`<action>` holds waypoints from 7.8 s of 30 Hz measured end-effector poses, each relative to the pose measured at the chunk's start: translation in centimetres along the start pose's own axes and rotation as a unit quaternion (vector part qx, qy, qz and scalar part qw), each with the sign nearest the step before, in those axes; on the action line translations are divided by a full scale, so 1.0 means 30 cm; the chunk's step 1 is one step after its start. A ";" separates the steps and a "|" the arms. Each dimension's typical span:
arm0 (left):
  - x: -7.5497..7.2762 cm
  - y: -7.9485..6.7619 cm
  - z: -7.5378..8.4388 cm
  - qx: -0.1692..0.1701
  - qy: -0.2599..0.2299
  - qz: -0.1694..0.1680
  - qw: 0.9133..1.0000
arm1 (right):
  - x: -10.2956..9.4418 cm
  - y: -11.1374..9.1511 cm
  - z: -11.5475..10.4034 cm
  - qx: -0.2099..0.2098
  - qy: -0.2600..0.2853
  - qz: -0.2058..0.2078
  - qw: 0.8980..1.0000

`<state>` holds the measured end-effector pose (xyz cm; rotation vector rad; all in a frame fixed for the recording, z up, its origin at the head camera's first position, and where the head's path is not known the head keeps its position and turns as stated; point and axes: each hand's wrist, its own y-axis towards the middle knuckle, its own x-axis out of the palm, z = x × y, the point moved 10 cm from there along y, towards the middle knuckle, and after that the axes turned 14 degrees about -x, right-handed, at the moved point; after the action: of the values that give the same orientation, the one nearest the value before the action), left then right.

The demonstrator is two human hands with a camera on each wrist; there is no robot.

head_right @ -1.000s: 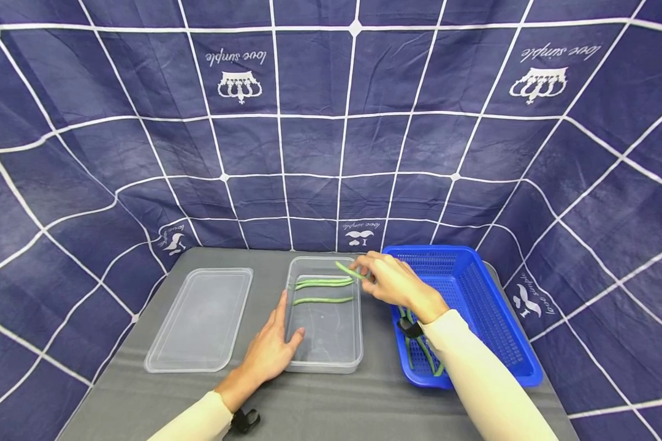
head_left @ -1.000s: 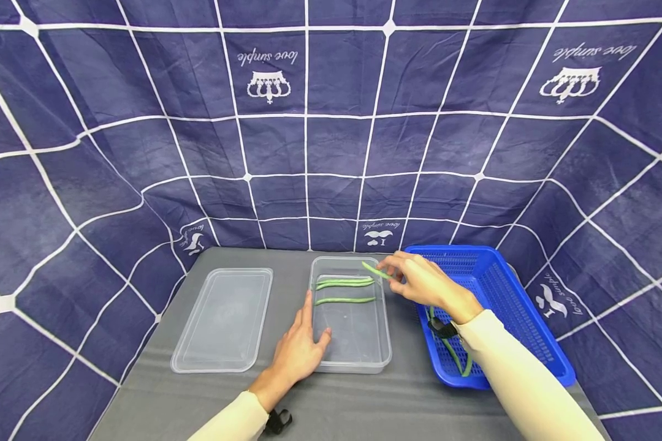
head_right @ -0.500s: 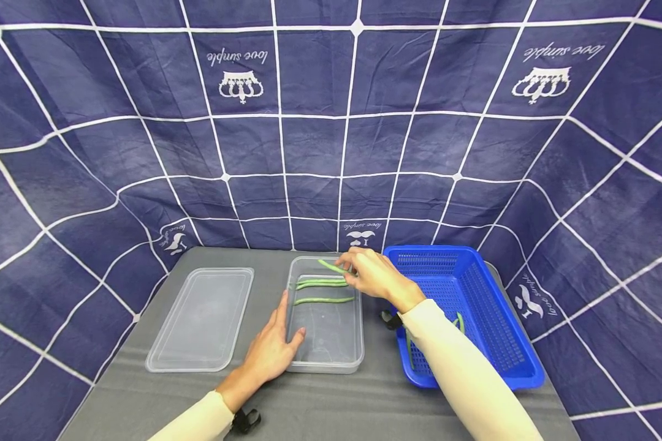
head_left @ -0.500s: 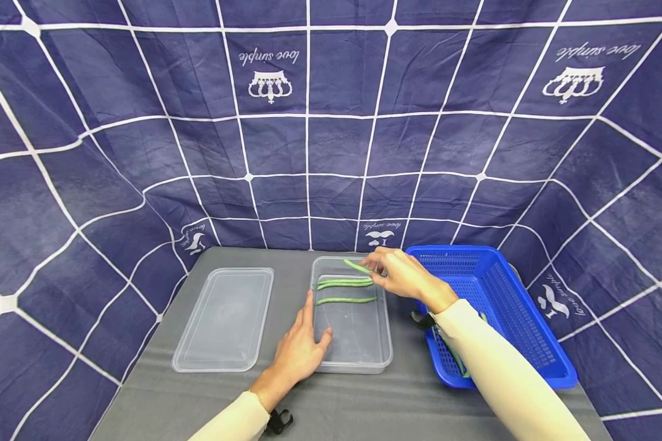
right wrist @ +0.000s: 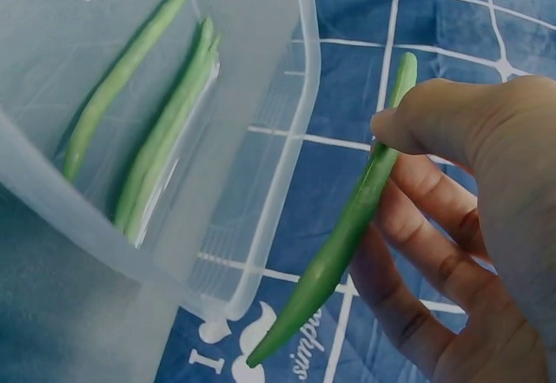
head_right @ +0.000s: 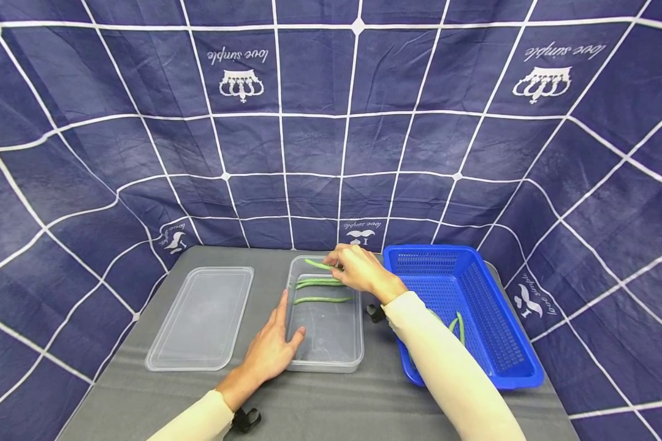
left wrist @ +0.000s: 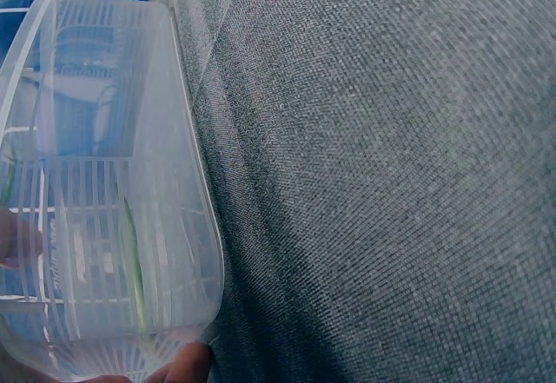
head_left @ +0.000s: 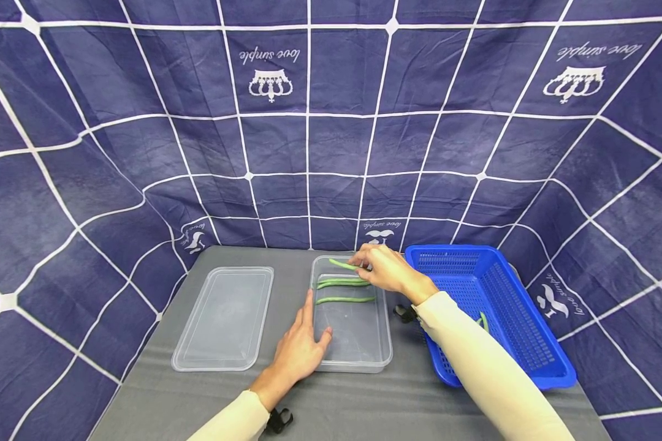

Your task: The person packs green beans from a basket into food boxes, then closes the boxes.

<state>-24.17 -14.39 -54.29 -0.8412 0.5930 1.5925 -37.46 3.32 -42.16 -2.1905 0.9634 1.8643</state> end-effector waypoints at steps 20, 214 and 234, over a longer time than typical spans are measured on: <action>0.003 0.008 0.002 0.001 -0.002 0.000 1.000 | 0.116 0.092 0.013 0.011 0.050 -0.020 0.998; 0.007 0.004 0.000 0.007 -0.007 0.000 1.000 | -0.166 -0.541 0.132 0.063 0.033 0.031 0.997; 0.000 0.007 -0.003 -0.010 -0.022 -0.004 1.000 | -0.149 -0.386 0.007 0.009 0.015 0.026 1.000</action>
<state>-24.38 -14.49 -54.36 -0.8194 0.5422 1.6087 -31.78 14.36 -41.71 -2.2103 1.0471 1.8424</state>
